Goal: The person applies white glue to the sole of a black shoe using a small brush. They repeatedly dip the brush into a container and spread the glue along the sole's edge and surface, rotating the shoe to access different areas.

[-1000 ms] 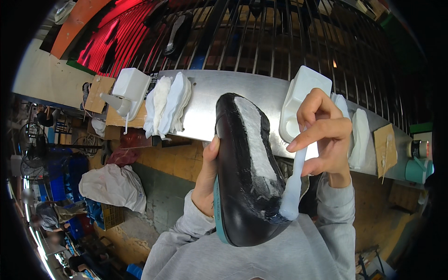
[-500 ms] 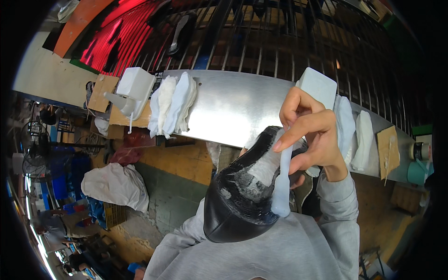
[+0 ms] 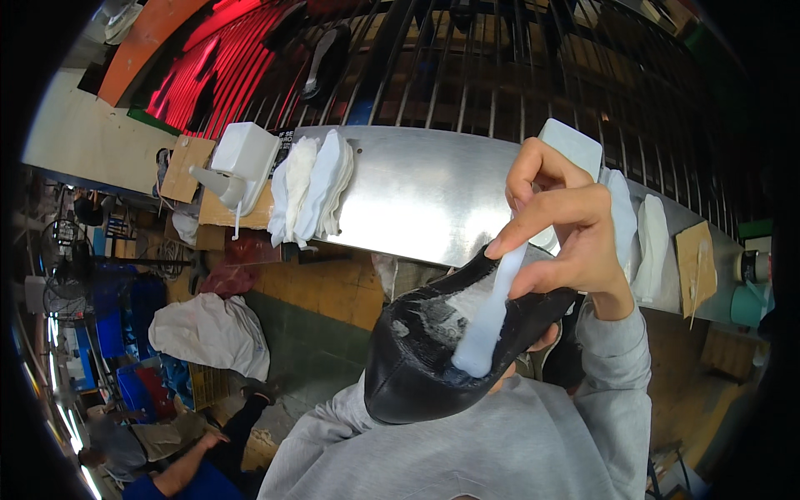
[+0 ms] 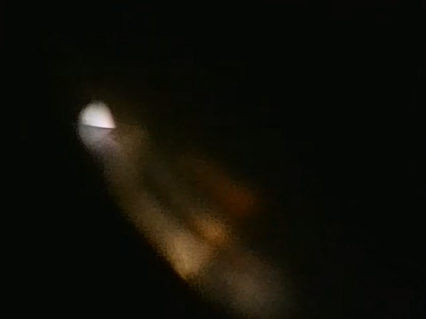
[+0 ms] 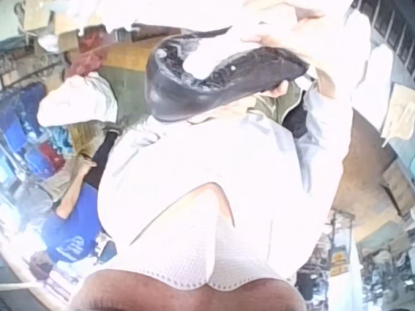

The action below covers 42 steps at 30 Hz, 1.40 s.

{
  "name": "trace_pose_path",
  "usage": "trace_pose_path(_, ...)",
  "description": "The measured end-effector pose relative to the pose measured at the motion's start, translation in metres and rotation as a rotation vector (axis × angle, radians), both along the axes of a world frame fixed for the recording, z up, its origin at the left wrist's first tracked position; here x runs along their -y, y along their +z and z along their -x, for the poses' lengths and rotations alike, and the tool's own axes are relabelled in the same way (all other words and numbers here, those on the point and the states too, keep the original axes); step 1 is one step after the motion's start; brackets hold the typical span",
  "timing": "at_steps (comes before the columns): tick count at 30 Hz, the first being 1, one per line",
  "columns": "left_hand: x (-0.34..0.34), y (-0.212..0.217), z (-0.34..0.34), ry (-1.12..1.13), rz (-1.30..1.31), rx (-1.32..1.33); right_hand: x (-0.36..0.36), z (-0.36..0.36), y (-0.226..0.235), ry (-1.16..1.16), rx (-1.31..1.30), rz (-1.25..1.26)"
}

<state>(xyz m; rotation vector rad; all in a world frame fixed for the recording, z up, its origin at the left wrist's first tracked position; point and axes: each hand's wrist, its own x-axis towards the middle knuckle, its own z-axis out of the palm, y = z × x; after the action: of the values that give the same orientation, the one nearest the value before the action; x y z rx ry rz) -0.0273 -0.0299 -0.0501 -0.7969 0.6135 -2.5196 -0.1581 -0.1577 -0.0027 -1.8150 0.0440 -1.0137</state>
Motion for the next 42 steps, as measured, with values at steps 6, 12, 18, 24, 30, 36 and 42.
trace_pose_path(6, 0.007, -0.031, 0.014, -0.086, 0.239, -0.266, 0.002, 0.003, -0.004, 0.047, 0.000, -0.010)
trace_pose_path(12, -0.017, -0.024, 0.013, -0.052, 0.010, -0.207, 0.006, 0.005, -0.013, 0.014, -0.035, -0.003)
trace_pose_path(18, -0.017, -0.020, 0.007, -0.015, -0.099, -0.050, 0.008, 0.008, -0.017, 0.026, -0.046, 0.001)
trace_pose_path(24, -0.016, -0.024, 0.010, 0.013, -0.179, 0.115, 0.010, 0.016, -0.019, -0.003, -0.049, -0.001)
trace_pose_path(30, -0.006, -0.034, 0.009, -0.226, 0.003, -0.249, -0.002, 0.006, 0.007, -0.012, -0.096, 0.009)
trace_pose_path(36, -0.008, -0.021, 0.001, 0.103, -0.029, 0.124, 0.007, 0.018, -0.012, -0.004, -0.132, -0.002)
trace_pose_path(42, -0.002, -0.007, -0.024, 0.799, 0.210, 1.014, 0.005, 0.076, -0.031, -0.494, -0.212, 0.023)
